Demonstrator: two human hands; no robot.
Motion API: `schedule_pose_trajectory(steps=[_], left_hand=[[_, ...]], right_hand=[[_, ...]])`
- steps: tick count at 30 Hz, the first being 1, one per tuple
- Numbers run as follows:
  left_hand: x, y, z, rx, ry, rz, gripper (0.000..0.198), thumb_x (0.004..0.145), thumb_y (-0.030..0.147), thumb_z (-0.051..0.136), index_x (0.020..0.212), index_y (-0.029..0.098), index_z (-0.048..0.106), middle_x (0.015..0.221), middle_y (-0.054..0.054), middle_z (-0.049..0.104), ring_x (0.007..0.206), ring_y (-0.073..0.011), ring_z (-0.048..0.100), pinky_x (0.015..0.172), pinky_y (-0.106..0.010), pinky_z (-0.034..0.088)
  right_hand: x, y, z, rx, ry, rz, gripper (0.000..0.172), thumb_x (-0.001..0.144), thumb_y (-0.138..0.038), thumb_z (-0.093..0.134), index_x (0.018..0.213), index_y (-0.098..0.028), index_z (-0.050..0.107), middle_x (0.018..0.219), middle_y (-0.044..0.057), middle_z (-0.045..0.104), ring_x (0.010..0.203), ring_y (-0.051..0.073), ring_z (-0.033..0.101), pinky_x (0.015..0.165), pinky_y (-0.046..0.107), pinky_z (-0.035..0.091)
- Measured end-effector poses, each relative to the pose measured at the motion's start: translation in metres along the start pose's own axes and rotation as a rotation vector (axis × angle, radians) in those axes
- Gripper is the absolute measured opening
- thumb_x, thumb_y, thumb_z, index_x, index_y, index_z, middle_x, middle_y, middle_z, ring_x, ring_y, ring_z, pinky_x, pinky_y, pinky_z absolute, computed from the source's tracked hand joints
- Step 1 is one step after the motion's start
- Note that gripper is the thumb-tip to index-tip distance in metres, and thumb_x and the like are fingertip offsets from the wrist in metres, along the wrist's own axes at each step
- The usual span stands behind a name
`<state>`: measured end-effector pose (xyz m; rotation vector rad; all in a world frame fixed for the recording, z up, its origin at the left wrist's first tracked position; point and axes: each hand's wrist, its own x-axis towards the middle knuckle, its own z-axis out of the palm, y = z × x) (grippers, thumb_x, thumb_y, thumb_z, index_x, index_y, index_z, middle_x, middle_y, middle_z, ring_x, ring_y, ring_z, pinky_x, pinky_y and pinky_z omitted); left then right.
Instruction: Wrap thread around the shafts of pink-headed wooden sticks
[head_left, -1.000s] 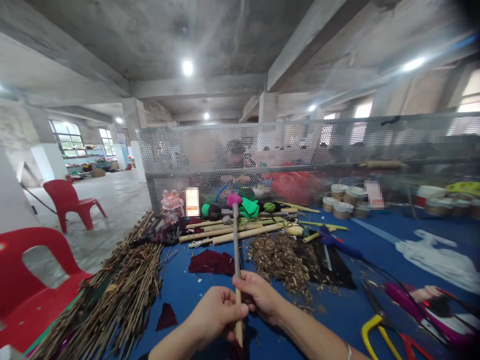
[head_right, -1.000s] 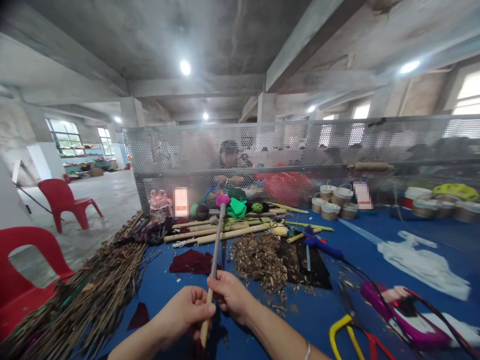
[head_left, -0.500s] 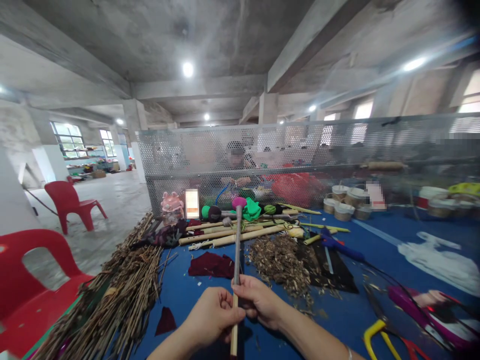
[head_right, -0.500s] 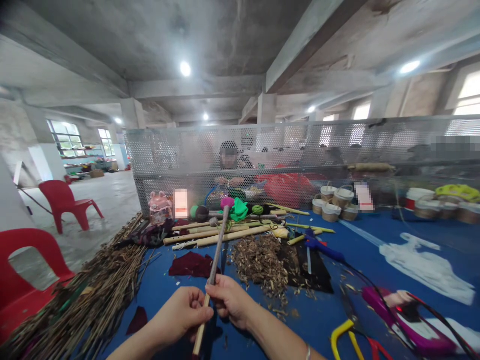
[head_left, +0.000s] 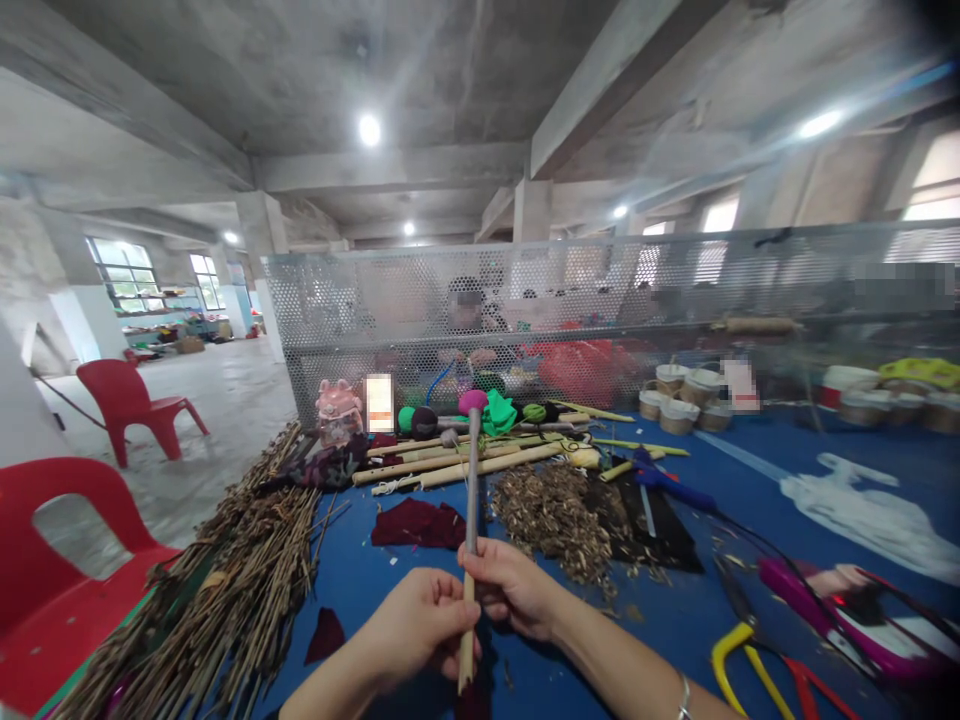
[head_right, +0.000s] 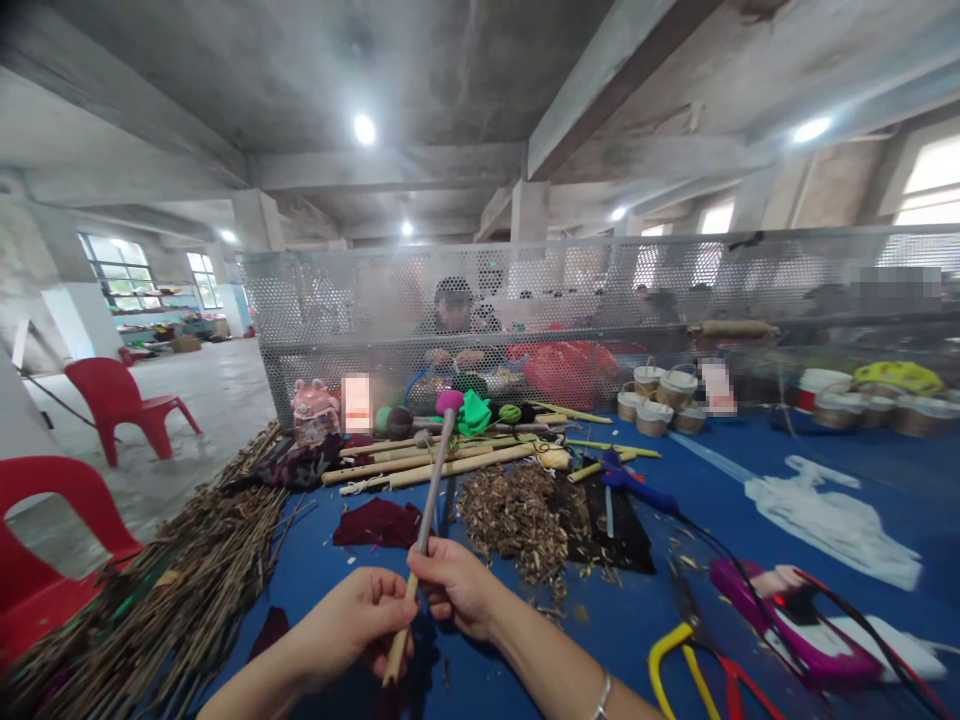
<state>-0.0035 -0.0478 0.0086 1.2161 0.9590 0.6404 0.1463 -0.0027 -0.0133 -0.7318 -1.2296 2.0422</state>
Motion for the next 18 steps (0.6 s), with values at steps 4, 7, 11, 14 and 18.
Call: schedule_pose_trajectory(steps=[4, 7, 11, 14, 18], left_hand=[[-0.004, 0.004, 0.001, -0.182, -0.129, -0.074, 0.035, 0.068, 0.041, 0.059, 0.086, 0.013, 0.053, 0.064, -0.004, 0.062, 0.050, -0.0121, 0.059, 0.041, -0.017, 0.038], [-0.003, 0.001, 0.002, -0.067, -0.082, -0.060, 0.040, 0.064, 0.048, 0.061, 0.080, 0.012, 0.053, 0.056, -0.002, 0.059, 0.044, -0.0111, 0.055, 0.037, -0.016, 0.034], [-0.002, -0.002, 0.001, 0.043, 0.019, -0.013, 0.039, 0.058, 0.046, 0.067, 0.068, 0.012, 0.051, 0.049, 0.001, 0.054, 0.040, -0.0089, 0.049, 0.039, -0.018, 0.036], [-0.004, 0.002, 0.001, -0.107, -0.042, -0.061, 0.030, 0.066, 0.037, 0.060, 0.080, 0.012, 0.053, 0.056, -0.002, 0.059, 0.044, -0.0106, 0.054, 0.041, -0.018, 0.037], [-0.002, 0.007, 0.001, -0.362, 0.018, -0.166, 0.025, 0.065, 0.026, 0.054, 0.085, 0.011, 0.052, 0.054, 0.000, 0.056, 0.040, -0.0081, 0.050, 0.039, -0.017, 0.035]], right_hand=[[-0.003, -0.002, 0.000, 0.026, -0.075, 0.013, 0.037, 0.066, -0.041, 0.068, 0.080, -0.016, 0.044, 0.045, -0.008, 0.040, 0.035, 0.002, 0.031, 0.034, 0.017, 0.009], [0.001, 0.006, 0.000, 0.008, -0.037, -0.037, 0.038, 0.065, -0.042, 0.068, 0.075, -0.016, 0.042, 0.049, -0.007, 0.043, 0.035, 0.002, 0.030, 0.033, 0.017, 0.009], [0.005, 0.011, 0.002, -0.019, -0.025, -0.056, 0.038, 0.066, -0.042, 0.067, 0.074, -0.016, 0.041, 0.049, -0.009, 0.040, 0.035, 0.001, 0.023, 0.032, 0.017, 0.009], [0.003, 0.006, 0.004, -0.048, -0.051, -0.071, 0.036, 0.070, -0.044, 0.064, 0.076, -0.015, 0.044, 0.050, -0.007, 0.043, 0.035, 0.001, 0.024, 0.032, 0.017, 0.011], [0.001, 0.001, 0.006, -0.101, -0.034, -0.051, 0.033, 0.070, -0.042, 0.063, 0.078, -0.015, 0.046, 0.052, -0.008, 0.043, 0.034, 0.001, 0.021, 0.032, 0.016, 0.010]])
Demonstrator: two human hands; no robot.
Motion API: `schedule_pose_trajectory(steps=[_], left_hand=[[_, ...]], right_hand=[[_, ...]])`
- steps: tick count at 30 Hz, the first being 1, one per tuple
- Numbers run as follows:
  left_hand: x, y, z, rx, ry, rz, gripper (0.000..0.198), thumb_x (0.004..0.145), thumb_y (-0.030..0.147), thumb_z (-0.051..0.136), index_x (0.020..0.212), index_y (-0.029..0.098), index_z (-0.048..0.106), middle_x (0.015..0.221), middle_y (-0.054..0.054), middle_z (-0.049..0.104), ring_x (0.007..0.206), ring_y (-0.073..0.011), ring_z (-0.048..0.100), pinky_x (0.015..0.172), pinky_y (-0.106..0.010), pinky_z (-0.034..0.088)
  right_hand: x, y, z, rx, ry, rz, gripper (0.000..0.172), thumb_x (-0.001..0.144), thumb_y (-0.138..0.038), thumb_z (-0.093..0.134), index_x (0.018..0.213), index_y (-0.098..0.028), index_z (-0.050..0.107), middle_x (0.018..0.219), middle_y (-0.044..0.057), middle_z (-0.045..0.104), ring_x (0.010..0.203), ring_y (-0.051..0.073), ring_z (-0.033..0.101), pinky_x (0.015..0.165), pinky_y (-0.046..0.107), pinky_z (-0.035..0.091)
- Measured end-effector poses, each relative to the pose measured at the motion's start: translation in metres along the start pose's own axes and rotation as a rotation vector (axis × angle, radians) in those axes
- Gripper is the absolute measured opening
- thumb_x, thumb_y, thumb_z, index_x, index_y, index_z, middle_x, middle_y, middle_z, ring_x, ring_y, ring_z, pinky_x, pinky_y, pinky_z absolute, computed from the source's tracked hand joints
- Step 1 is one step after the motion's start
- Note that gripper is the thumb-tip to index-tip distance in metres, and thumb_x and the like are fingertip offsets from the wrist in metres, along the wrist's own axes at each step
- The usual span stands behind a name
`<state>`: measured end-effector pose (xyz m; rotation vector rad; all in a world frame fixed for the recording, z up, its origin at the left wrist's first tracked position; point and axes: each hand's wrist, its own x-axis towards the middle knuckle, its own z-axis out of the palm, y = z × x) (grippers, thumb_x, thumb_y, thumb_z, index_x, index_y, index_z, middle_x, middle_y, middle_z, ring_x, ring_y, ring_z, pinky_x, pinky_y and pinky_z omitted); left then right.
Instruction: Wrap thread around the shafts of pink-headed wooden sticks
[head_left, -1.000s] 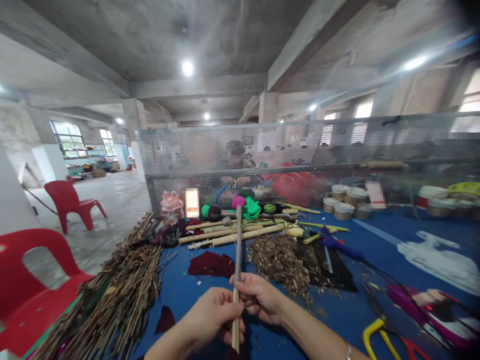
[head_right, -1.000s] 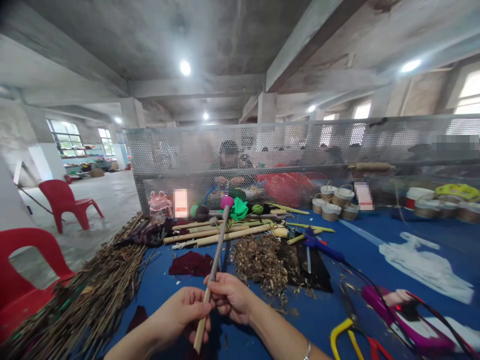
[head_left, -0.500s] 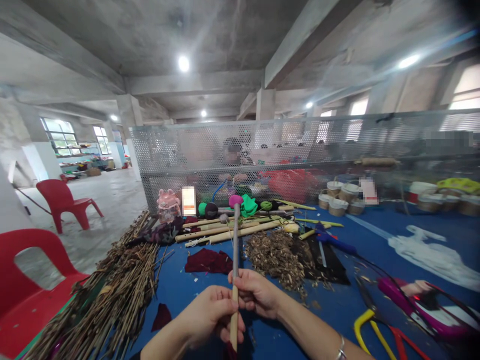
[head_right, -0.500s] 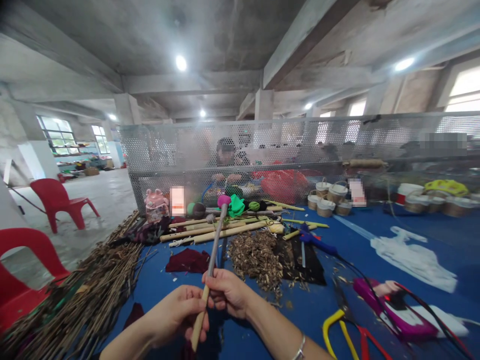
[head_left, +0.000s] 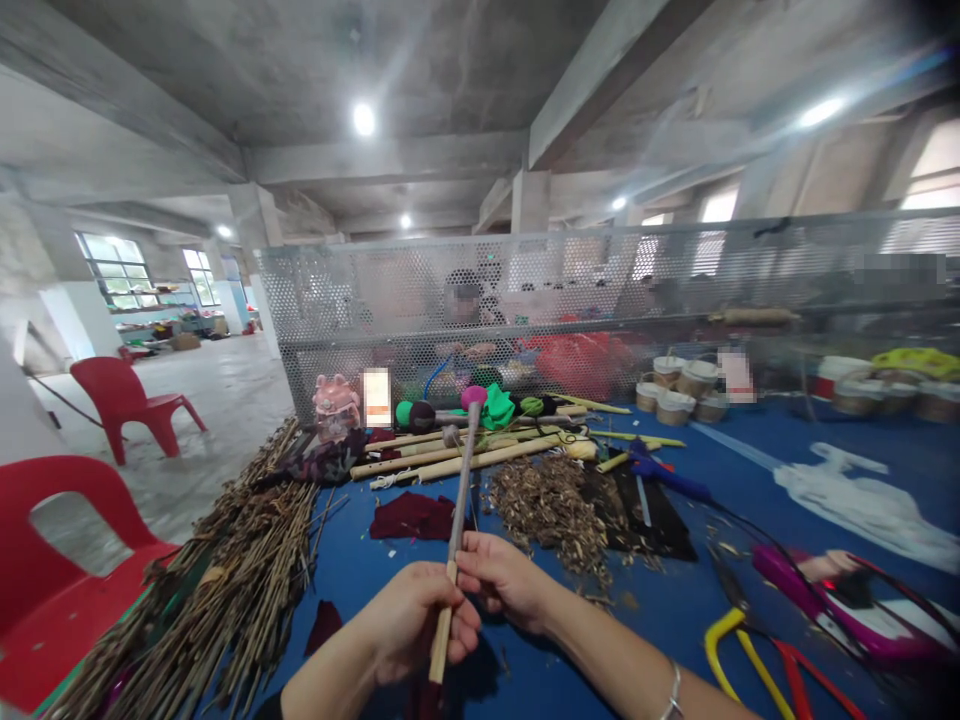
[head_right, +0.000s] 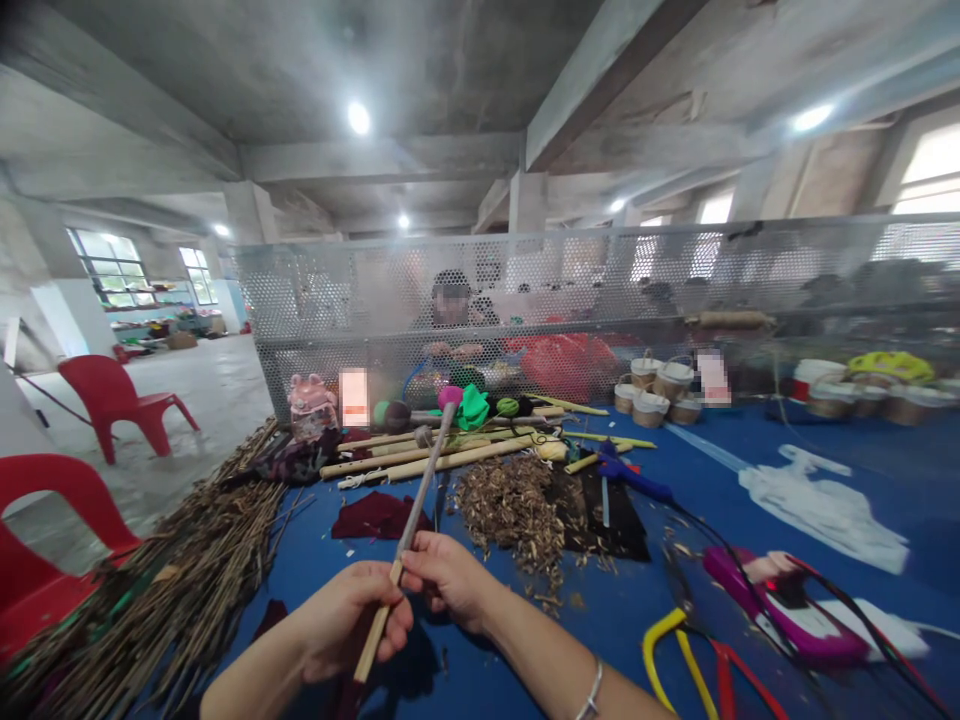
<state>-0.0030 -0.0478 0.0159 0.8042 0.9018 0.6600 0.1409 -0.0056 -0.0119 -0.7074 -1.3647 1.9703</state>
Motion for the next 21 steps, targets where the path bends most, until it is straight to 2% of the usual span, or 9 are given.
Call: schedule_pose_trajectory(steps=[2, 5, 8, 11, 14, 18, 21], left_hand=[[0.004, 0.001, -0.001, -0.096, 0.076, -0.066, 0.022, 0.071, 0.035, 0.051, 0.078, 0.014, 0.050, 0.047, 0.004, 0.047, 0.033, -0.0044, 0.038, 0.033, -0.015, 0.026], [0.011, 0.003, -0.005, -0.165, 0.190, -0.098, 0.031, 0.079, 0.047, 0.043, 0.070, 0.017, 0.043, 0.041, 0.010, 0.030, 0.028, -0.0013, 0.021, 0.031, -0.013, 0.011], [0.012, 0.007, -0.010, -0.162, 0.273, -0.072, 0.032, 0.081, 0.048, 0.041, 0.069, 0.018, 0.039, 0.040, 0.012, 0.023, 0.029, -0.0006, 0.014, 0.032, -0.013, 0.005], [0.008, 0.009, -0.011, -0.106, 0.289, -0.022, 0.034, 0.079, 0.050, 0.042, 0.067, 0.018, 0.038, 0.038, 0.012, 0.021, 0.028, -0.0011, 0.013, 0.032, -0.014, 0.003], [0.004, 0.012, -0.011, -0.006, 0.289, 0.083, 0.039, 0.076, 0.056, 0.042, 0.065, 0.019, 0.038, 0.036, 0.012, 0.022, 0.028, -0.0018, 0.013, 0.031, -0.015, 0.005], [0.001, 0.016, -0.014, 0.042, 0.302, 0.238, 0.042, 0.071, 0.061, 0.045, 0.065, 0.020, 0.038, 0.035, 0.012, 0.024, 0.027, -0.0025, 0.014, 0.030, -0.015, 0.008], [-0.001, 0.021, -0.019, 0.040, 0.338, 0.344, 0.041, 0.070, 0.060, 0.047, 0.066, 0.021, 0.036, 0.034, 0.012, 0.024, 0.027, -0.0029, 0.014, 0.029, -0.016, 0.010]], right_hand=[[0.001, 0.003, 0.000, -0.032, 0.038, 0.016, 0.032, 0.071, -0.043, 0.062, 0.078, -0.016, 0.045, 0.052, -0.009, 0.041, 0.034, 0.001, 0.020, 0.031, 0.016, 0.011], [0.004, 0.010, 0.000, -0.108, 0.048, -0.013, 0.033, 0.073, -0.046, 0.056, 0.083, -0.018, 0.042, 0.047, -0.012, 0.033, 0.034, 0.002, 0.017, 0.032, 0.015, 0.015], [0.003, 0.012, -0.002, -0.303, 0.121, -0.122, 0.027, 0.076, -0.042, 0.053, 0.088, -0.021, 0.040, 0.048, -0.012, 0.034, 0.034, 0.004, 0.025, 0.035, 0.016, 0.021], [-0.003, 0.007, -0.003, -0.575, 0.226, -0.264, 0.013, 0.078, -0.028, 0.051, 0.086, -0.019, 0.047, 0.056, -0.007, 0.043, 0.047, 0.006, 0.039, 0.045, 0.019, 0.030], [-0.010, 0.000, -0.002, -0.794, 0.265, -0.367, 0.009, 0.076, -0.022, 0.053, 0.084, -0.017, 0.053, 0.067, -0.002, 0.053, 0.063, 0.010, 0.046, 0.059, 0.022, 0.035], [-0.019, -0.004, 0.004, -0.911, 0.274, -0.362, 0.019, 0.078, -0.030, 0.053, 0.092, -0.018, 0.056, 0.068, -0.001, 0.058, 0.062, 0.013, 0.050, 0.061, 0.024, 0.037], [-0.020, -0.015, 0.006, -1.001, 0.415, -0.529, 0.031, 0.080, -0.033, 0.051, 0.108, -0.019, 0.053, 0.096, 0.007, 0.061, 0.085, 0.019, 0.054, 0.076, 0.029, 0.038]])
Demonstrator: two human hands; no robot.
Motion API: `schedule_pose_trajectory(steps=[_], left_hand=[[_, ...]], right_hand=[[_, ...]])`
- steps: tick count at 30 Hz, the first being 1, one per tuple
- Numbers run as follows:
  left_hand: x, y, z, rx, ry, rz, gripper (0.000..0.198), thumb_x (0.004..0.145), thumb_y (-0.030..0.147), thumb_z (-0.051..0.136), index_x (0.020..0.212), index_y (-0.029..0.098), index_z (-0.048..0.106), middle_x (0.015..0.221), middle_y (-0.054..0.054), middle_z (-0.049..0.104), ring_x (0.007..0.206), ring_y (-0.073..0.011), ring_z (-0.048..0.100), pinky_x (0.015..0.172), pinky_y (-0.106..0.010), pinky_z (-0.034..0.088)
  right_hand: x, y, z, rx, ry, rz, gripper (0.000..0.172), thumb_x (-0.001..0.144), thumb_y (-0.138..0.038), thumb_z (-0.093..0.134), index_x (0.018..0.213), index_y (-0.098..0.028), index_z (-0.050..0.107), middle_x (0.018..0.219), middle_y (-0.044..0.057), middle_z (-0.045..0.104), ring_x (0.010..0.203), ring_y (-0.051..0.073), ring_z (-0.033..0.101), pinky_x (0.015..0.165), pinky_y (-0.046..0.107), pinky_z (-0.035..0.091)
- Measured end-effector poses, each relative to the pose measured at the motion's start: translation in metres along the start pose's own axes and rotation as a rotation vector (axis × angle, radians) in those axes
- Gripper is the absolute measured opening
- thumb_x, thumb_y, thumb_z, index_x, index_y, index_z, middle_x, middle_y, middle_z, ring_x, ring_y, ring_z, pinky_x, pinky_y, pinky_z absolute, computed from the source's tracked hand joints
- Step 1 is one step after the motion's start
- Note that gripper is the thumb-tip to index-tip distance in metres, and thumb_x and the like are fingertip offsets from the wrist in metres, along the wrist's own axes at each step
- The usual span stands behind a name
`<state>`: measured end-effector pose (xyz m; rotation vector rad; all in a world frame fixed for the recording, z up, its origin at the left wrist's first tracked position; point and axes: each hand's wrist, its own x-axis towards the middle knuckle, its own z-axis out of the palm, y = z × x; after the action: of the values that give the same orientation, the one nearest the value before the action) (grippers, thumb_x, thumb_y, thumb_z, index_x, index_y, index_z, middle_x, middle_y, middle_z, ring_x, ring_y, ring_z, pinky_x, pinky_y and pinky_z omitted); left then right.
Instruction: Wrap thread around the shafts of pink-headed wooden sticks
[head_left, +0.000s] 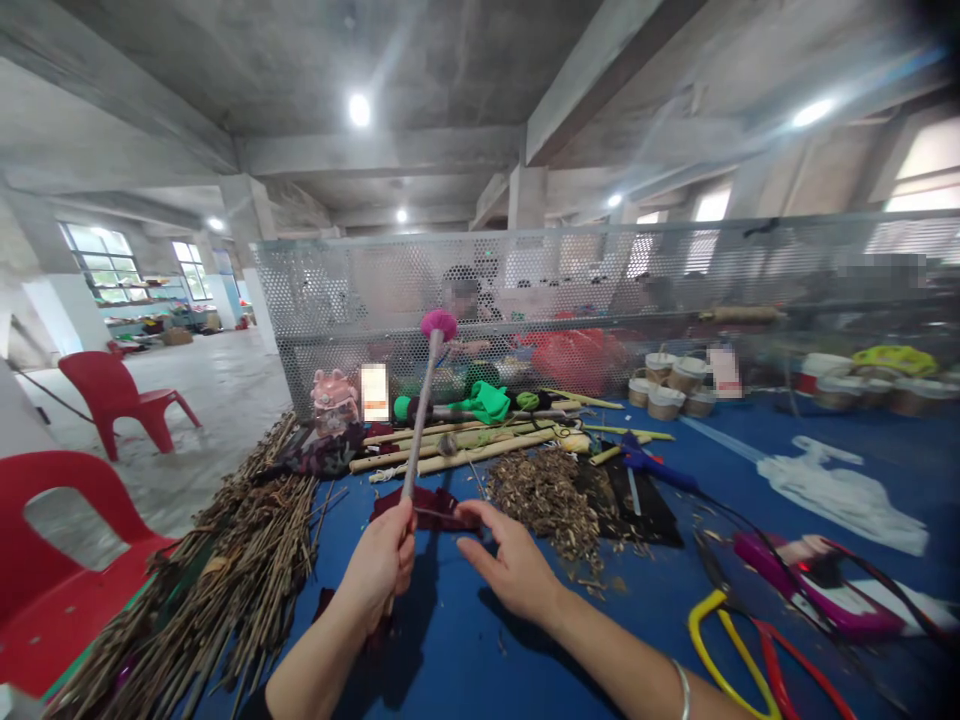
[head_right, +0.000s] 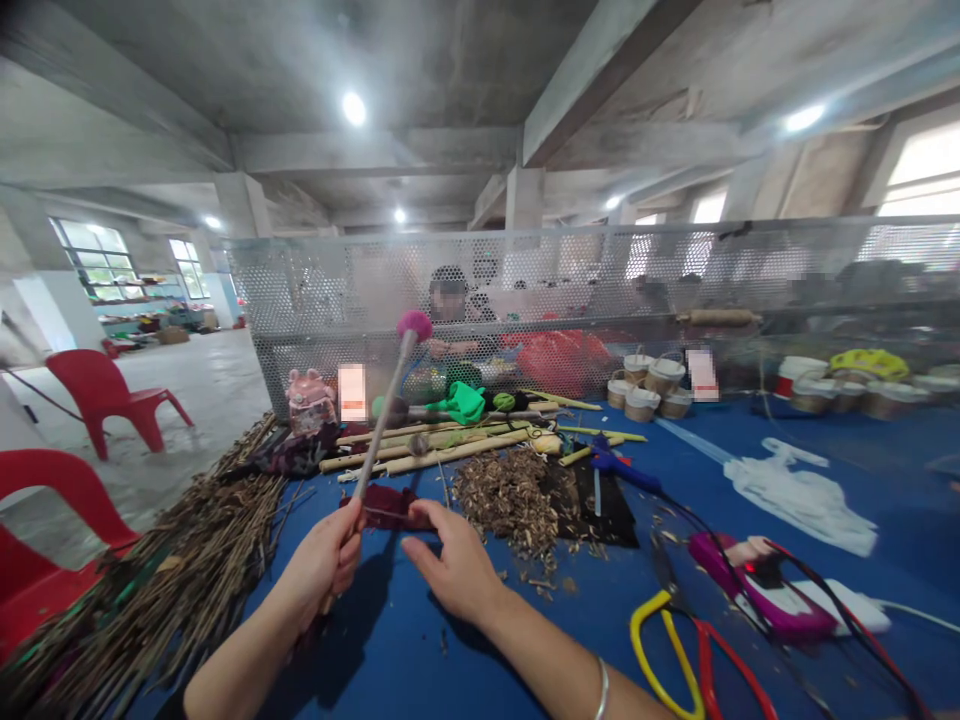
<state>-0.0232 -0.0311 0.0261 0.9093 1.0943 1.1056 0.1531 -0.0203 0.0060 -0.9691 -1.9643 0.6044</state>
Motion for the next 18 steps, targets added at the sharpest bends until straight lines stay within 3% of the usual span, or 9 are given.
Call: schedule_pose_trajectory(steps=[2, 3, 6, 9, 12, 15, 18], left_hand=[[0.000, 0.003, -0.003, -0.006, 0.029, 0.046, 0.041, 0.070, 0.060, 0.047, 0.066, 0.021, 0.035, 0.034, 0.012, 0.023, 0.028, -0.0030, 0.013, 0.029, -0.015, 0.010], [0.000, 0.004, -0.004, -0.010, 0.045, 0.057, 0.041, 0.070, 0.060, 0.048, 0.065, 0.021, 0.035, 0.034, 0.012, 0.022, 0.028, -0.0030, 0.012, 0.028, -0.015, 0.010], [0.001, 0.006, -0.007, -0.031, 0.082, 0.067, 0.041, 0.069, 0.060, 0.048, 0.065, 0.022, 0.034, 0.035, 0.012, 0.023, 0.028, -0.0031, 0.012, 0.028, -0.015, 0.010], [0.004, 0.003, -0.009, -0.041, 0.099, 0.063, 0.042, 0.068, 0.061, 0.048, 0.065, 0.022, 0.034, 0.034, 0.012, 0.024, 0.028, -0.0032, 0.012, 0.028, -0.015, 0.009], [0.009, -0.002, -0.011, -0.032, 0.102, 0.054, 0.042, 0.068, 0.062, 0.047, 0.064, 0.022, 0.033, 0.033, 0.012, 0.025, 0.027, -0.0033, 0.012, 0.027, -0.016, 0.009], [0.012, -0.005, -0.012, -0.030, 0.089, 0.048, 0.043, 0.068, 0.062, 0.046, 0.064, 0.022, 0.033, 0.033, 0.012, 0.024, 0.026, -0.0034, 0.012, 0.027, -0.016, 0.009], [0.012, -0.005, -0.011, -0.021, 0.088, 0.028, 0.043, 0.068, 0.063, 0.045, 0.064, 0.022, 0.034, 0.033, 0.012, 0.025, 0.026, -0.0036, 0.012, 0.027, -0.017, 0.009]], right_hand=[[0.016, 0.002, -0.009, -0.110, 0.083, -0.051, 0.028, 0.082, -0.033, 0.047, 0.104, -0.019, 0.056, 0.102, 0.009, 0.060, 0.091, 0.020, 0.053, 0.080, 0.030, 0.037], [0.028, 0.006, -0.014, -0.163, 0.083, -0.040, 0.025, 0.083, -0.033, 0.045, 0.098, -0.018, 0.058, 0.095, 0.008, 0.062, 0.085, 0.019, 0.054, 0.076, 0.029, 0.038], [0.078, 0.031, -0.025, -0.337, -0.028, 0.084, 0.022, 0.083, -0.026, 0.042, 0.083, -0.016, 0.062, 0.073, 0.004, 0.063, 0.068, 0.016, 0.055, 0.064, 0.025, 0.038], [0.131, 0.062, -0.024, -0.496, -0.119, 0.210, 0.019, 0.076, -0.018, 0.048, 0.088, -0.014, 0.063, 0.085, 0.007, 0.065, 0.078, 0.017, 0.056, 0.067, 0.023, 0.037], [0.170, 0.088, -0.014, -0.521, -0.171, 0.248, 0.025, 0.067, -0.010, 0.053, 0.089, -0.013, 0.065, 0.089, 0.010, 0.066, 0.082, 0.018, 0.056, 0.067, 0.022, 0.037], [0.193, 0.102, -0.008, -0.501, -0.232, 0.301, 0.013, 0.060, -0.008, 0.058, 0.066, -0.014, 0.067, 0.066, 0.005, 0.065, 0.068, 0.017, 0.057, 0.059, 0.021, 0.036], [0.209, 0.109, -0.015, -0.447, -0.203, 0.359, 0.010, 0.064, -0.013, 0.056, 0.057, -0.013, 0.064, 0.053, 0.002, 0.060, 0.055, 0.013, 0.053, 0.051, 0.020, 0.034]])
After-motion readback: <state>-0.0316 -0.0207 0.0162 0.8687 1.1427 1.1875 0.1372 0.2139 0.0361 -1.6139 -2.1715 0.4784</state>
